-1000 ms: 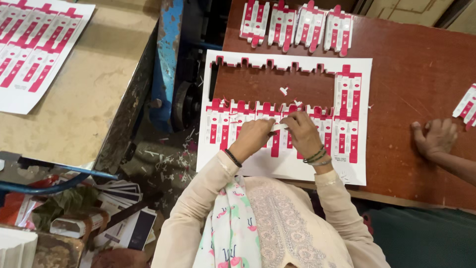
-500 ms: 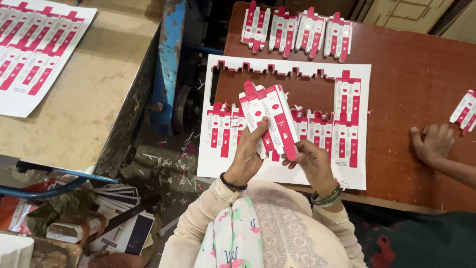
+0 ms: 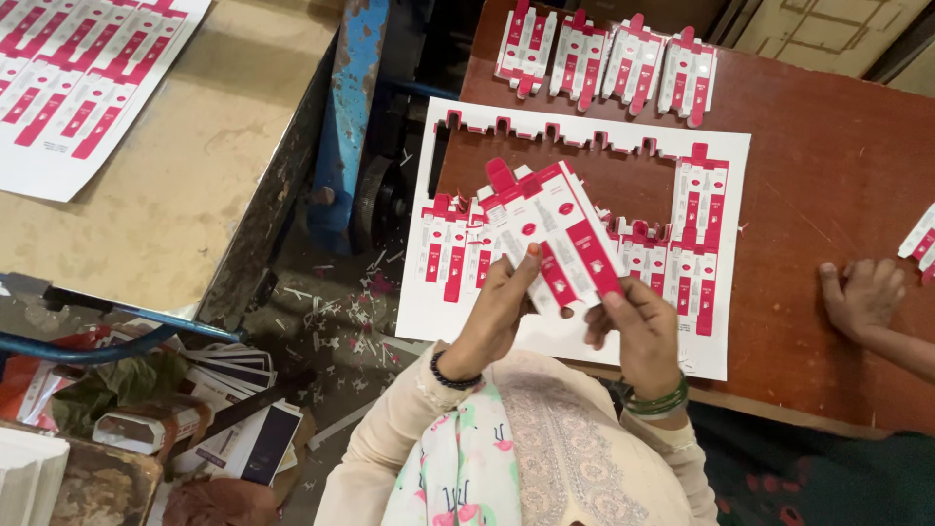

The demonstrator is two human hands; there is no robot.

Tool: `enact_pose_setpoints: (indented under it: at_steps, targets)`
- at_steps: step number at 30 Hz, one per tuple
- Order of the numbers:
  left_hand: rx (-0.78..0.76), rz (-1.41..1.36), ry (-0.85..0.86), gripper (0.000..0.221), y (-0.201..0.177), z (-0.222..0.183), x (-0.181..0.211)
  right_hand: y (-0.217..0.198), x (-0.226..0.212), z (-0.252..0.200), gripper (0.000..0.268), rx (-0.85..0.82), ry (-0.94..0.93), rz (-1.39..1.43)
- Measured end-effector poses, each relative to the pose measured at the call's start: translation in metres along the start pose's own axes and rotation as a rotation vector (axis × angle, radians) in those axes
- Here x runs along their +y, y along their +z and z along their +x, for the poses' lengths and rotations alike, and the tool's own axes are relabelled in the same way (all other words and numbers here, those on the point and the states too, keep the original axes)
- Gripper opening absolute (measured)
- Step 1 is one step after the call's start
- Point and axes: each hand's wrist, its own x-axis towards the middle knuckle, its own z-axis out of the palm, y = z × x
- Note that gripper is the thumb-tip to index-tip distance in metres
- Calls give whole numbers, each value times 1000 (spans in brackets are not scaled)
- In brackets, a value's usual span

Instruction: The person removes white and red printed paper components from a perforated sheet by hand and stacks them in groups on a wooden work surface.

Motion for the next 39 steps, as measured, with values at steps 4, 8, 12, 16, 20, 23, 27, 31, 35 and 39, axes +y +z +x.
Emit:
enact_pose_setpoints:
  at_steps: [4, 8, 12, 16, 20, 23, 27, 31, 35, 39]
  targets:
    - [-155, 15, -173, 44, -13, -1, 14, -9, -1, -7, 30, -57, -29, 193]
    - [-143, -139, -305, 40, -12, 0, 18, -14, -8, -14, 33, -35, 42, 246]
    - [-209, -253, -339, 40, -11, -1, 12, -12, -13, -20, 34, -14, 11, 150]
    - [-239, -316, -375, 39, -13, 0, 4, -12, -16, -25, 36, -20, -38, 109]
    - [-223, -306, -411, 39, -10, 2, 2, -13, -18, -34, 35, 15, -27, 80]
    - [-257, -284, -397, 39, -3, 2, 4, -16, -19, -39, 33, 28, -26, 30]
    - [-237, -166, -343, 39, 6, -2, 12, -22, -20, -39, 35, 6, -39, -4]
    - [-241, -51, -241, 35, 12, -7, 17, -28, -17, -34, 36, -22, 0, 29]
    - [-198, 65, -212, 32, 7, -4, 15, -30, -14, -24, 36, -62, 90, 42]
    - [-88, 238, -167, 31, -6, 6, 1, -36, -15, -2, 35, -96, 87, -18]
